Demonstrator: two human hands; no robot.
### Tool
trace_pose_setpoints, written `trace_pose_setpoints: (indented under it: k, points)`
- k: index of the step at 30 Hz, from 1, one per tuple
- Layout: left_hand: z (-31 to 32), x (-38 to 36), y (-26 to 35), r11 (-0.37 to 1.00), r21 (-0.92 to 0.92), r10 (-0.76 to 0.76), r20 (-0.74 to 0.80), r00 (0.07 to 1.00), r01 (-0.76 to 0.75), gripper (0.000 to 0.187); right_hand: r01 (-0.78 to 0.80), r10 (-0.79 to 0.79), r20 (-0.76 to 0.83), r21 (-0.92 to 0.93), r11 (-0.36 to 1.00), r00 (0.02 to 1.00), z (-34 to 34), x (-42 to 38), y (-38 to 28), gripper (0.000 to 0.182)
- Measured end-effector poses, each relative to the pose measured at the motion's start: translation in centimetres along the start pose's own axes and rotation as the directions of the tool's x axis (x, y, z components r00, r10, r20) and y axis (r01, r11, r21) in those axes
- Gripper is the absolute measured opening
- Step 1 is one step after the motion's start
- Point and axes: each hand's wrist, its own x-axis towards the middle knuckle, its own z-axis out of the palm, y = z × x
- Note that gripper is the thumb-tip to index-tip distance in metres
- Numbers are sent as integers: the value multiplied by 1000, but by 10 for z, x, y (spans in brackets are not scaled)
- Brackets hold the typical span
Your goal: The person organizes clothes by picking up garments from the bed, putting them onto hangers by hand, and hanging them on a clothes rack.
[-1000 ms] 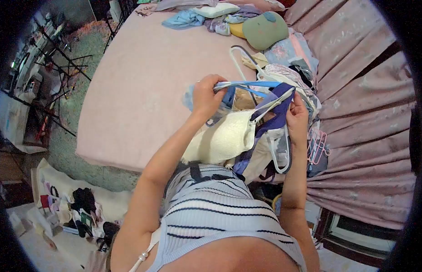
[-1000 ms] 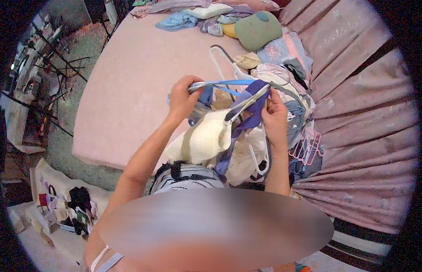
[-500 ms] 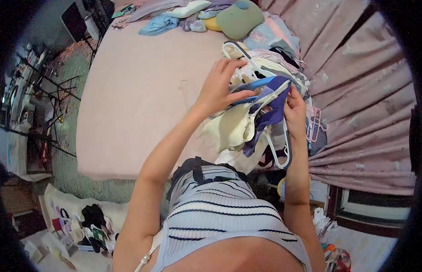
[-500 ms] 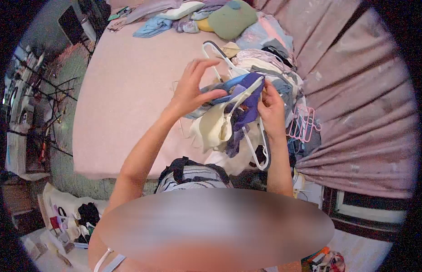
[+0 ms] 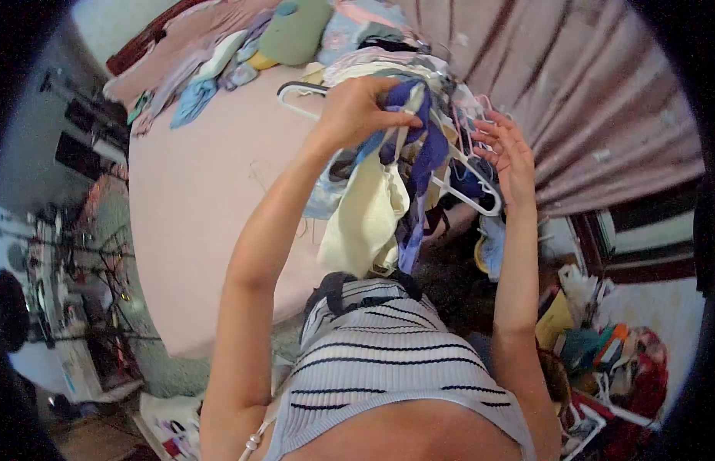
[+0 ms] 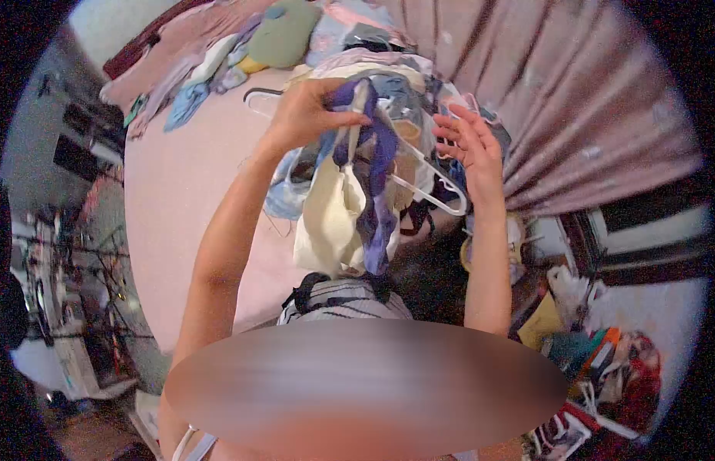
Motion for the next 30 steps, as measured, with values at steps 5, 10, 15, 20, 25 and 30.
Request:
trace_pose_setpoints:
  k: [5,10,15,20,25,30]
  points:
    - [49,46,39,753,-658,42,73,996,16,22,-14,3,-37,-296,955,999,-78,-53,65,72]
    - [80,80,83,820,-571,115,91,989,-43,29,-125,94,-98,-390,912,991,-96,-93,109,47]
    - [105,109,91,760,-649,169,133,977,-43,25,21,-174,-379,-375,927,909,-149,-112,56,8]
    - [132,130,116,766,-642,238,231,943,-36,17,-44,-227,-445,-521,852,866,-152,-130,50,14]
    - [160,146,120,788,-605,459,450,766,-117,19,-51,-41,-706,-109,993,707,-167,-168,52,26]
    - [205,140,161,619,-740,724,408,556,-263,18,55,-109,-726,-98,994,679,-146,-214,-29,37]
